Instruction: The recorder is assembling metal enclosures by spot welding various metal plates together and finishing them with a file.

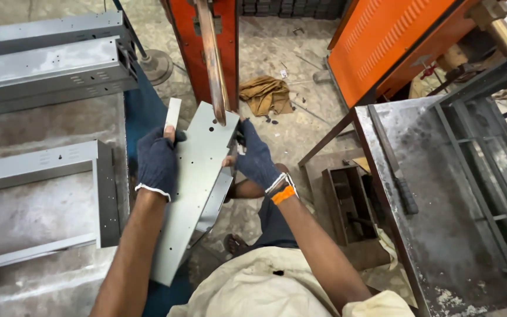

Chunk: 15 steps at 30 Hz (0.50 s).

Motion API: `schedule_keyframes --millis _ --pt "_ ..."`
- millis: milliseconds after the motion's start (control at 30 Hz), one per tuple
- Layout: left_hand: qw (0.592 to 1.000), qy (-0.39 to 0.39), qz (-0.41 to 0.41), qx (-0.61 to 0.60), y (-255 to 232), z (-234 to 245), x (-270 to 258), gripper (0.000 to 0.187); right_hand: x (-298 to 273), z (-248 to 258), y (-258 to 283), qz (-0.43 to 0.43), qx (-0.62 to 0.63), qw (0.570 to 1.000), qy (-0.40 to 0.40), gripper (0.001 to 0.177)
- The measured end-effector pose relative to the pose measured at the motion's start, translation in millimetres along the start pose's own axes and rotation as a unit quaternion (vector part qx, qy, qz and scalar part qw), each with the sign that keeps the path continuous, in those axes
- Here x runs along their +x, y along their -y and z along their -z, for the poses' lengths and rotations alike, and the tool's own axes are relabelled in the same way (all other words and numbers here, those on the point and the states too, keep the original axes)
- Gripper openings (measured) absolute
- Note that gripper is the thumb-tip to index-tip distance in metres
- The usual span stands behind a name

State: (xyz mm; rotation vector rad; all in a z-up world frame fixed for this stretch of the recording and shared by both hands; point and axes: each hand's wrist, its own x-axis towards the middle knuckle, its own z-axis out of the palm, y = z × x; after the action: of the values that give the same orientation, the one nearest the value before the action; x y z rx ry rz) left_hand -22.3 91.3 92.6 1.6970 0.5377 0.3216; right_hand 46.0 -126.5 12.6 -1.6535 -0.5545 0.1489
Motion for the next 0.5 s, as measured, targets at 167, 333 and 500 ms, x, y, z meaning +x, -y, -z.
schedule_keyframes --millis 167,333,500 --pt "0.998 -0.007 -0.014 -0.064 36.4 -5.4 29.7 0.035 18.4 -1.5 -38.1 0.013 0.112 0.994 -0.006 0.119" --pt "0.997 -0.021 0.017 -0.074 37.6 -16.3 26.0 0.036 26.1 0.6 -44.2 0.024 0.220 0.975 0.014 0.110" --pt "0.995 -0.044 0.033 -0.087 46.4 -20.1 26.4 0.035 28.7 1.9 -23.6 0.050 0.223 0.973 0.036 0.106"
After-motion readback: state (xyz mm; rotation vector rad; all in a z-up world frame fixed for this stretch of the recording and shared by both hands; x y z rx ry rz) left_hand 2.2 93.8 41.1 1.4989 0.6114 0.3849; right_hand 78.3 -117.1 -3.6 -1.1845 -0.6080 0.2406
